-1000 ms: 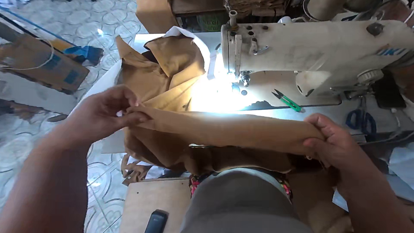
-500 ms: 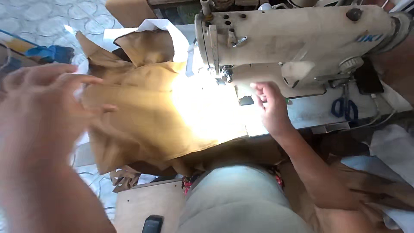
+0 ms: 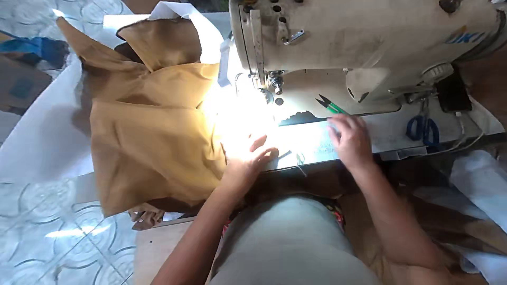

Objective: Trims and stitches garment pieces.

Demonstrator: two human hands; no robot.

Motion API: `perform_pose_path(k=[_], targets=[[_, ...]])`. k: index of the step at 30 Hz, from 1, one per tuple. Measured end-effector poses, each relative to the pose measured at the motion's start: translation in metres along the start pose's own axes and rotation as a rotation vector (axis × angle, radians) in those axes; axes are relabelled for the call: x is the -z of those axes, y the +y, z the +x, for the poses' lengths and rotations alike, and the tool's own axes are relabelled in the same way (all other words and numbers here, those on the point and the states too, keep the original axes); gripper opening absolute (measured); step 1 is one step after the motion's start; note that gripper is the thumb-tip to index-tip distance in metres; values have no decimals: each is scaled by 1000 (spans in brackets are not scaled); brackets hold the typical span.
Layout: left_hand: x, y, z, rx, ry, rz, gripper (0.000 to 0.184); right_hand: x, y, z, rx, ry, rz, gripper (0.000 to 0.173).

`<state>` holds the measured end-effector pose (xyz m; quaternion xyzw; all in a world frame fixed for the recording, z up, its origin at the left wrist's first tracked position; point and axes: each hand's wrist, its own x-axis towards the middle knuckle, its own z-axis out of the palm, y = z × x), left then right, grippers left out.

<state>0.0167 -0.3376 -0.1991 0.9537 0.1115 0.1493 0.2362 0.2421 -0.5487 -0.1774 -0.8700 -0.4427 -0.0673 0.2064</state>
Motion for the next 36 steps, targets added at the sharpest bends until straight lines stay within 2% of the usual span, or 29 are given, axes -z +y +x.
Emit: perform_pose_path(k=[3, 7, 9, 12, 14, 16, 18, 20, 22, 25, 32, 36], targets=[[3, -2, -5, 48, -51, 68, 35, 1, 21, 26, -134, -35, -63, 41], [3, 4, -4, 60, -54, 161, 46, -4, 20, 41, -113, -83, -204, 29], [2, 7, -4, 87, -54, 166, 48, 4, 0, 36, -202, -122, -189, 27], [1, 8, -3, 126, -37, 157, 48, 20, -43, 6, -218, -144, 141, 31], [2, 10, -2, 126, -33, 159, 49, 23, -67, -14, -238, -255, 403, 41], [2, 10, -1, 117, -18, 161, 47, 21, -82, -29, -215, -309, 457, 38], [3, 11, -1, 113, -16, 159, 45, 18, -93, -41, -131, -251, 338, 36], [3, 11, -1, 112, -10, 155, 45, 14, -100, -49, -65, -174, 165, 47], [4, 12, -1, 134, -25, 163, 45, 6, -104, -54, -12, -76, -10, 39], [4, 11, -1, 128, -12, 160, 43, -6, -107, -51, -8, -31, -151, 27], [3, 8, -3, 85, 1, 155, 46, -28, -109, -28, 25, 14, -136, 26], [5, 5, -7, 69, -25, 141, 48, -16, -101, -33, -13, 5, -158, 23]])
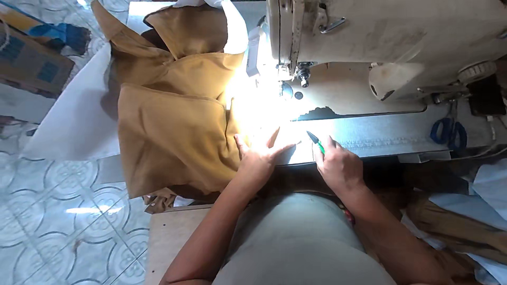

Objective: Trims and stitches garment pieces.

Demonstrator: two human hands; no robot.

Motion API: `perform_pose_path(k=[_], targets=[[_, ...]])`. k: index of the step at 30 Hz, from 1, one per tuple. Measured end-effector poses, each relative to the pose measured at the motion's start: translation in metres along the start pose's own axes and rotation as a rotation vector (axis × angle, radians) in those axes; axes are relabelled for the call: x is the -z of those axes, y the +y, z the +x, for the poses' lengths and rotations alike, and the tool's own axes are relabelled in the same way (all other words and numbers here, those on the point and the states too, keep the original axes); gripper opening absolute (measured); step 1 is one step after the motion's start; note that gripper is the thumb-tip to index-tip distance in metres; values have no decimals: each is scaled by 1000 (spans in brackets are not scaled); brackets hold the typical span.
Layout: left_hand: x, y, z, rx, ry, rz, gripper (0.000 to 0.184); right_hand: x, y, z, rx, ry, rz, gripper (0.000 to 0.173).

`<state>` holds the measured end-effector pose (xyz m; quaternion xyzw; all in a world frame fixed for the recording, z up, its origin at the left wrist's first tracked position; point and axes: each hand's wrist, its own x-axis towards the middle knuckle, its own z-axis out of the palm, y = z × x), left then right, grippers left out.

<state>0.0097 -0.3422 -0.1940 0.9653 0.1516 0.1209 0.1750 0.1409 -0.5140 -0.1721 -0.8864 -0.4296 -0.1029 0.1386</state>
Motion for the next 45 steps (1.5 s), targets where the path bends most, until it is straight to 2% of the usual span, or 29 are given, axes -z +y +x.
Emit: perform_pose_path(k=[3, 10, 14, 16, 18, 22, 25, 30, 33, 39, 42, 45], targets=[[1, -2, -2, -19, -30, -5, 46, 6, -3, -7, 15, -9, -5, 26], [1, -3, -8, -69, -60, -56, 41, -16, -16, 10, 104, 30, 30, 18], [4, -3, -15, -84, -109, -112, 38, -11, -7, 9, -18, -8, 26, 25], [12, 0, -18, -86, -159, -156, 35, -1, -3, 4, -83, -21, 54, 21], [19, 6, -17, -86, -108, -160, 30, 5, -1, -3, -93, -19, 101, 23], [12, 14, -2, -35, 50, -3, 26, 1, -10, -6, -92, -47, 120, 30], [-3, 7, -2, 19, 49, 9, 32, -10, -13, 8, -94, -35, 121, 29], [6, -9, -14, 19, 2, -62, 34, -9, -7, 21, -82, -123, 191, 28], [9, -19, -17, 29, -34, -103, 36, 3, 14, 23, -158, -179, 209, 31], [14, -31, -25, -101, -65, -244, 31, 5, 107, 43, -386, -75, 58, 44], [14, -27, -28, -124, -86, -266, 30, 5, 104, 51, -313, 11, 24, 48], [13, -19, -29, -131, -87, -280, 28, 3, 54, 61, -117, -24, 166, 49]])
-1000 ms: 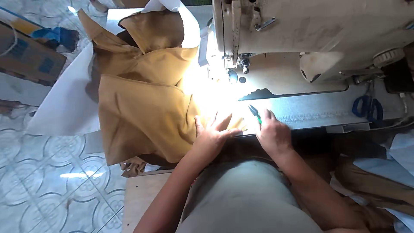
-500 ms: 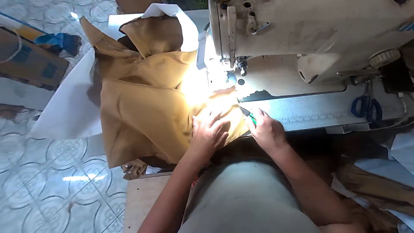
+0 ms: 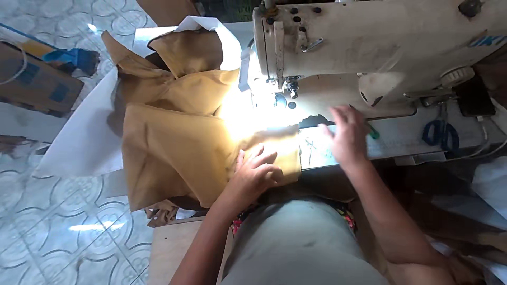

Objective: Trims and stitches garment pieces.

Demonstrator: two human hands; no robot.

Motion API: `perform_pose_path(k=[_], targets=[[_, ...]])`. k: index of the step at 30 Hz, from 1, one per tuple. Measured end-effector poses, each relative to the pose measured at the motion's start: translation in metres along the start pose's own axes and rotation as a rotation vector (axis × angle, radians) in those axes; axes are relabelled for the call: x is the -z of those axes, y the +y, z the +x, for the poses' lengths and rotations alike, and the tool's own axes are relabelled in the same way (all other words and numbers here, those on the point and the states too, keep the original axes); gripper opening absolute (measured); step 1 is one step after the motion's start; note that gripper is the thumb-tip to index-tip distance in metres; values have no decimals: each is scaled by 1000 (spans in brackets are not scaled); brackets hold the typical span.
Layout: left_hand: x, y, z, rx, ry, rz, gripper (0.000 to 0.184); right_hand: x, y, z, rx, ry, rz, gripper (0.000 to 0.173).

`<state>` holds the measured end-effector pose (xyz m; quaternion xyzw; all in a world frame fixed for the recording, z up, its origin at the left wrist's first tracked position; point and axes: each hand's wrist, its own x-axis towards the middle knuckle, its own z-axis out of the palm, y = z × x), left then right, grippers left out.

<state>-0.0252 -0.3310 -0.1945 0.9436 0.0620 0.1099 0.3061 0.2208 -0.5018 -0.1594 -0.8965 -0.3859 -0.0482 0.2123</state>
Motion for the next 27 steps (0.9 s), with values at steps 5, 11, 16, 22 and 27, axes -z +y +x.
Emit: perform_pose_path(k=[5, 11, 16, 22, 27], targets=[[-4, 2, 1, 15, 77, -3, 33, -43, -56, 4, 296, -3, 265, 18], [58, -4, 4, 545, 191, 227, 71, 20, -73, -43, 782, 133, 373, 16], [96, -19, -15, 455, 396, 316, 24, 37, -62, -52, 704, 214, 402, 14], [114, -11, -29, 38, 1175, 259, 12, 20, -61, -47, 740, 460, 499, 10], [71, -19, -61, 341, 817, 264, 22, -35, -25, -78, 555, 223, 348, 13]])
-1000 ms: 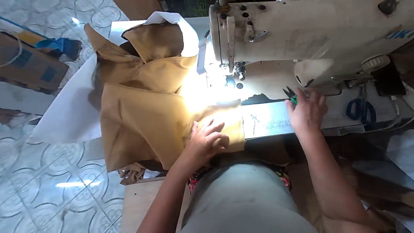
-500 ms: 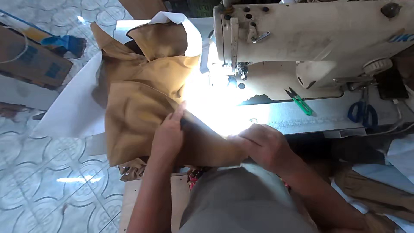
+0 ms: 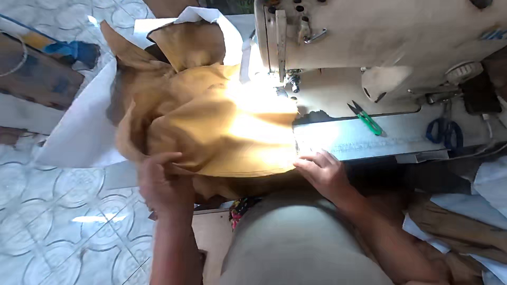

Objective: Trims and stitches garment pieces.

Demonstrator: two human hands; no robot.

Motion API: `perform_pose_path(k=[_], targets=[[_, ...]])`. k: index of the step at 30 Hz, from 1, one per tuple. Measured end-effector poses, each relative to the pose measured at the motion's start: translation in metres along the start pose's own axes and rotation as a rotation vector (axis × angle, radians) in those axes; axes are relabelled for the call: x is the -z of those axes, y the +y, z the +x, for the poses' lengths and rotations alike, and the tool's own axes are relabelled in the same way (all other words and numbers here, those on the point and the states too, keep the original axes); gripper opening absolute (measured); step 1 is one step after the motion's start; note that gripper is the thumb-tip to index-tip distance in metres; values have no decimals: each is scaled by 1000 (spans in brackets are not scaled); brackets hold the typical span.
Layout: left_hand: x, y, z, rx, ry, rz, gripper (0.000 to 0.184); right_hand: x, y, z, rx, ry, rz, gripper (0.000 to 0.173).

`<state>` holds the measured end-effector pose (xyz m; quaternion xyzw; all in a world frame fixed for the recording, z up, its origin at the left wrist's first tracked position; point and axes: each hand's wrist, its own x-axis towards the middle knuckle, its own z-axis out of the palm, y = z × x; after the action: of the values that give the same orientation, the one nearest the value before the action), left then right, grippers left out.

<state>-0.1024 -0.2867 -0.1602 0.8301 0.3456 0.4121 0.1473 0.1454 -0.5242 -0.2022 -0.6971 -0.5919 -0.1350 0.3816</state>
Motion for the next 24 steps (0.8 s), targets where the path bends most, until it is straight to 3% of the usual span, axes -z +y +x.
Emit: perform_pose_path(k=[4, 8, 13, 15, 17, 20, 21, 22, 23, 24], targets=[[-8, 1, -28, 38, -131, 56, 19, -2, 1, -33, -170, 25, 23, 27], [-11, 2, -30, 37, -142, 64, 19, -15, -14, -34, -41, 33, -14, 38], [-11, -6, -28, 39, -38, -42, 30, -19, -24, -13, 71, -167, -111, 19], [1, -15, -22, 40, 112, -249, 30, -7, -39, 8, 56, -206, 61, 19], [21, -8, -3, 39, 277, -424, 20, 5, -63, 30, 33, -292, 394, 20], [63, -16, 17, 127, 394, -434, 21, 7, -87, 54, -52, -411, 904, 18], [70, -40, 17, 100, 351, -454, 24, 4, -88, 61, -93, -423, 982, 17], [72, -70, 21, -78, 216, -506, 29, -1, -87, 67, -141, -410, 1002, 18], [68, -99, 39, -366, -10, -541, 39, -7, -82, 71, -190, -380, 971, 19], [34, -32, 76, -50, 291, -541, 27, -14, -73, 73, -238, -333, 909, 20]])
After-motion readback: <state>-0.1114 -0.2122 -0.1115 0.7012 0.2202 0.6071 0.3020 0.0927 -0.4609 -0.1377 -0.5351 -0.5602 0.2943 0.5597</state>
